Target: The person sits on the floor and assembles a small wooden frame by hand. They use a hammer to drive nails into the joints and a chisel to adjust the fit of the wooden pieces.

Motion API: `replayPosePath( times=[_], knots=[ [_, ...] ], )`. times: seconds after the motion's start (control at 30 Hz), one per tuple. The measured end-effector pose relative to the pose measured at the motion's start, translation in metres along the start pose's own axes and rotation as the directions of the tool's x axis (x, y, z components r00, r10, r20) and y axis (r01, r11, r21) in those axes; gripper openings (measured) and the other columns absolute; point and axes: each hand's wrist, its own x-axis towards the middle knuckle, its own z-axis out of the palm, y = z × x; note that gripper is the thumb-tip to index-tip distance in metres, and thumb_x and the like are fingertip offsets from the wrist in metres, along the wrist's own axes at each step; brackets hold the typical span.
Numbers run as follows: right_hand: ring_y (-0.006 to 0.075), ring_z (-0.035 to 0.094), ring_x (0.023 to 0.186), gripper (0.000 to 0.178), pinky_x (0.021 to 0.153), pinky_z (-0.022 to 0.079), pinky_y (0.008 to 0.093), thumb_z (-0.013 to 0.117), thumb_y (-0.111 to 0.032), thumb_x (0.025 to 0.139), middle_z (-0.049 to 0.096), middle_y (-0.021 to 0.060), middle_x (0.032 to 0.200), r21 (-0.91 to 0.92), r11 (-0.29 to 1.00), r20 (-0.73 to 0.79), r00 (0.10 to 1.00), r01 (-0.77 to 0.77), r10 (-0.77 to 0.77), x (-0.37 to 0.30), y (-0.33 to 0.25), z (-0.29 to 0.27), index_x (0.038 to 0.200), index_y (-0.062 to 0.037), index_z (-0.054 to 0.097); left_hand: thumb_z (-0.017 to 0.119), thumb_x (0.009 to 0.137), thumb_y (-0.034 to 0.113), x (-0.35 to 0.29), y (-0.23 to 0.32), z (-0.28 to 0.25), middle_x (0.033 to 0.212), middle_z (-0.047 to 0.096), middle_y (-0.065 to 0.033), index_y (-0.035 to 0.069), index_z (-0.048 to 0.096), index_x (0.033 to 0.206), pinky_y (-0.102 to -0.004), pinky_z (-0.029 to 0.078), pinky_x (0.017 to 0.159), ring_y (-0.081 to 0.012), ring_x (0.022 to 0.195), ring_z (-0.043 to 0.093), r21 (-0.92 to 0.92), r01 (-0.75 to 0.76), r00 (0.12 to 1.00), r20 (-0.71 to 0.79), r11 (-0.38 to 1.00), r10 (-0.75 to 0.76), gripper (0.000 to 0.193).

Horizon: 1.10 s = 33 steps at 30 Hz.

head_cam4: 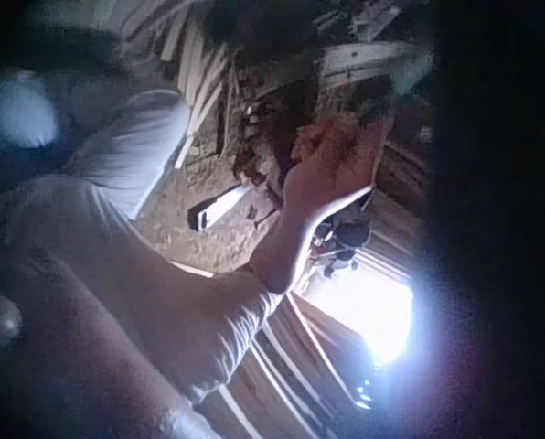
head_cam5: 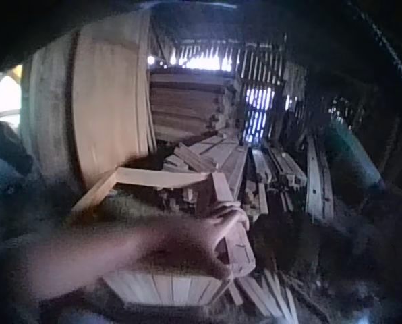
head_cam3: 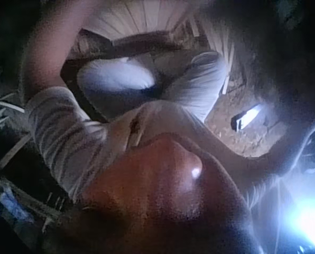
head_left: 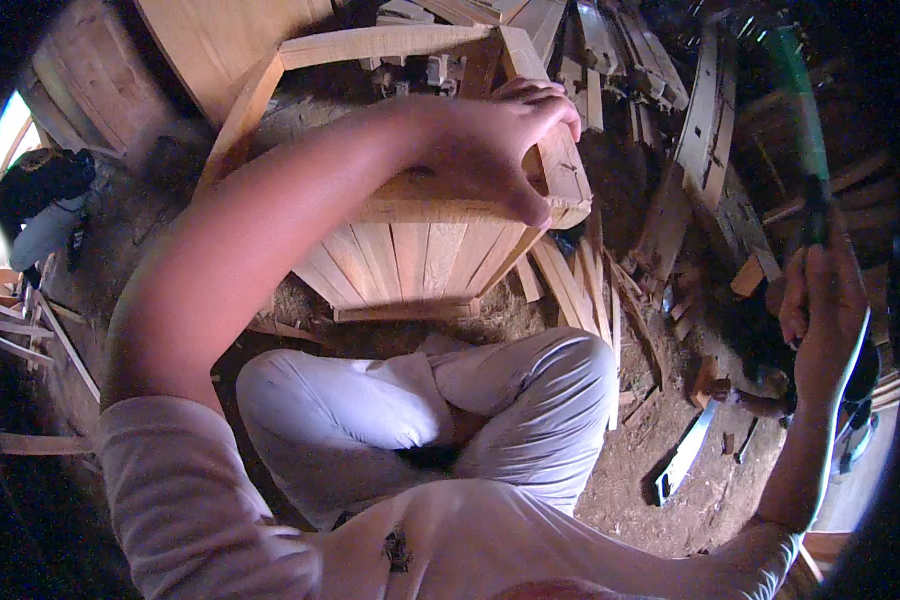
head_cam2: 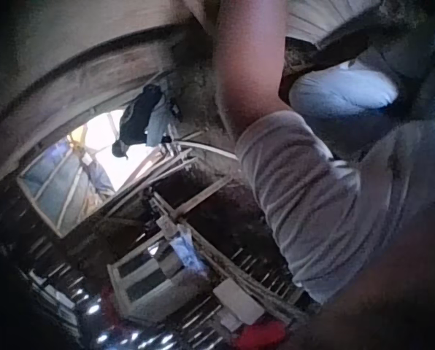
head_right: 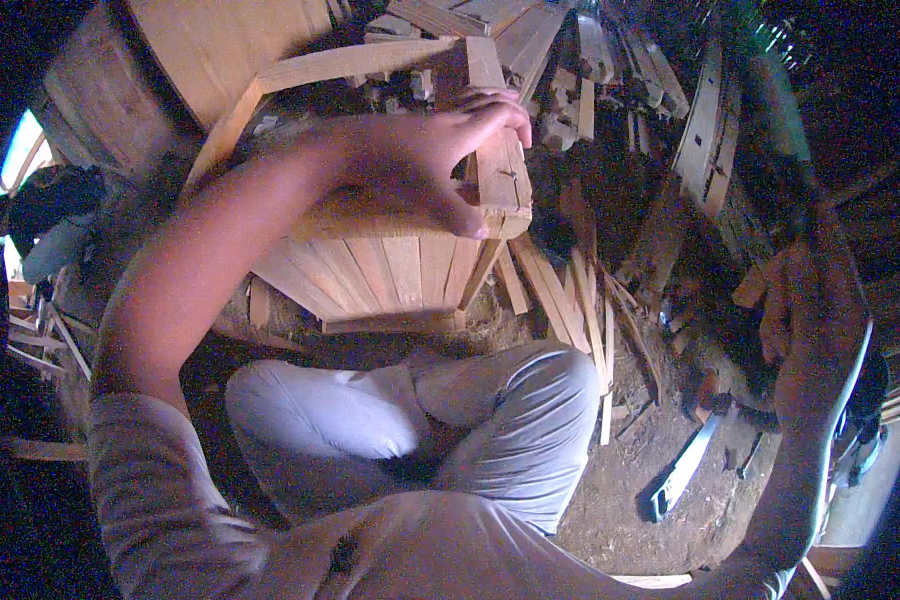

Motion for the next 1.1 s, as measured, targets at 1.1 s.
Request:
replayPosePath(
  times=[1.1],
  knots=[
    [0.0051, 0.038, 0.043, 0.039, 0.038, 0.030, 0.0229, 0.055, -0.020, 0.106, 0.045, -0.0035, 0.063, 0.800, 0.291, 0.244, 0.727, -0.525, 0.641, -0.173, 0.140, 0.152, 0.143, -0.0057, 0.055, 0.090, 0.071, 0.045, 0.012, 0.009, -0.035, 0.159, 0.043, -0.0102, 0.017, 0.058, 0.142, -0.0531, 0.015, 0.128, -0.0362, 0.155, 0.022, -0.059, -0.109, 0.986, 0.122, 0.992, 0.115, 0.083]
  ],
)
